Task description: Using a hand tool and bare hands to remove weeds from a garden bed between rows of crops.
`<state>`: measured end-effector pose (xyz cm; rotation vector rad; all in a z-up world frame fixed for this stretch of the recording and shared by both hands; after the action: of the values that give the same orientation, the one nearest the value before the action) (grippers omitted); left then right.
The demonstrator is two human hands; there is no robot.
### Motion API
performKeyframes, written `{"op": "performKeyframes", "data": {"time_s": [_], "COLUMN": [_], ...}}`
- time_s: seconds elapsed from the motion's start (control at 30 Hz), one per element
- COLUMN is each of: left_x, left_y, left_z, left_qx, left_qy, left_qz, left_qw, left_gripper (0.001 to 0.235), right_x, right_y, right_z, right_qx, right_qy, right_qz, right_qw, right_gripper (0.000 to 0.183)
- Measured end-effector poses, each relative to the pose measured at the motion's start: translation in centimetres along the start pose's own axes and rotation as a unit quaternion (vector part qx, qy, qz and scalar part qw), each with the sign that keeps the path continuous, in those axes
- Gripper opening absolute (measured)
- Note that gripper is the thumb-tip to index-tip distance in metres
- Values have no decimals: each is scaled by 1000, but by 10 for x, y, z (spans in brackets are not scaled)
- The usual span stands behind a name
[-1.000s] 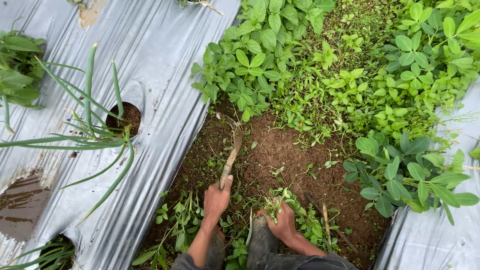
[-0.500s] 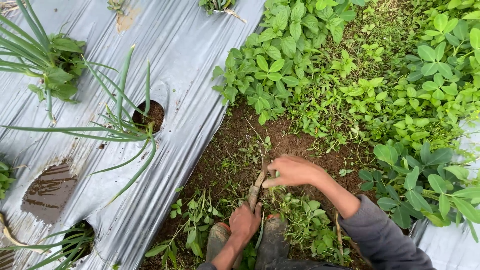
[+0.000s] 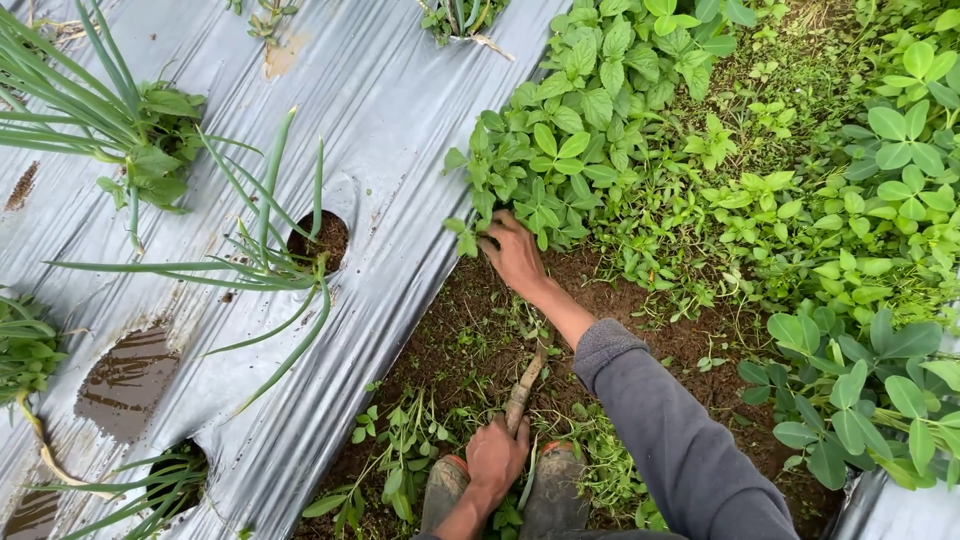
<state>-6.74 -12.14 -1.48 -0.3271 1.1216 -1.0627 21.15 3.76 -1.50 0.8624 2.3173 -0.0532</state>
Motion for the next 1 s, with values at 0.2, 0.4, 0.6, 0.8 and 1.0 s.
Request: {"op": "performKeyframes", "data": {"time_s": [0.2,0.4,0.6,0.8,1.0], "left_x": [-3,-18,-18,0,34], "left_y": [0,-10,-8,-1,8], "left_z": [2,15,13,-3,-8], "left_qx": [-3,-29,-26,2,150], "left_qy": [-12,-28,-18,25,133], "left_qz": [-10,-19,-7,59,137], "left_qw": [1000,999,999,998,970], "left_gripper": [38,41,44,51,43], "right_x": [-13,-55,-69,-72,-83], "right_y": [-34,-109,-160,-185,-198], "right_z": [6,-30,-63,-121,-127], "right_qx": [-84,12,66,104,95], "right_qy": [-19,-25,43,-119,-54], "right_qz": [-112,-353,-294,-452,-383], "right_qw": [990,935,953,878,917], "right_gripper": [22,18,26,40,34]}}
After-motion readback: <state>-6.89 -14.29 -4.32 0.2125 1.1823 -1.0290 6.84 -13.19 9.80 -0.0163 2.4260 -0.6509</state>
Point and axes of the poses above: each hand's wrist, its own y-axis towards the middle knuckle, its own x-axis out of the palm, z = x × y, the point moved 1 cm from there along y, towards the middle knuckle, and after that the axes turned 7 degrees about x, right-handed, at the moved point
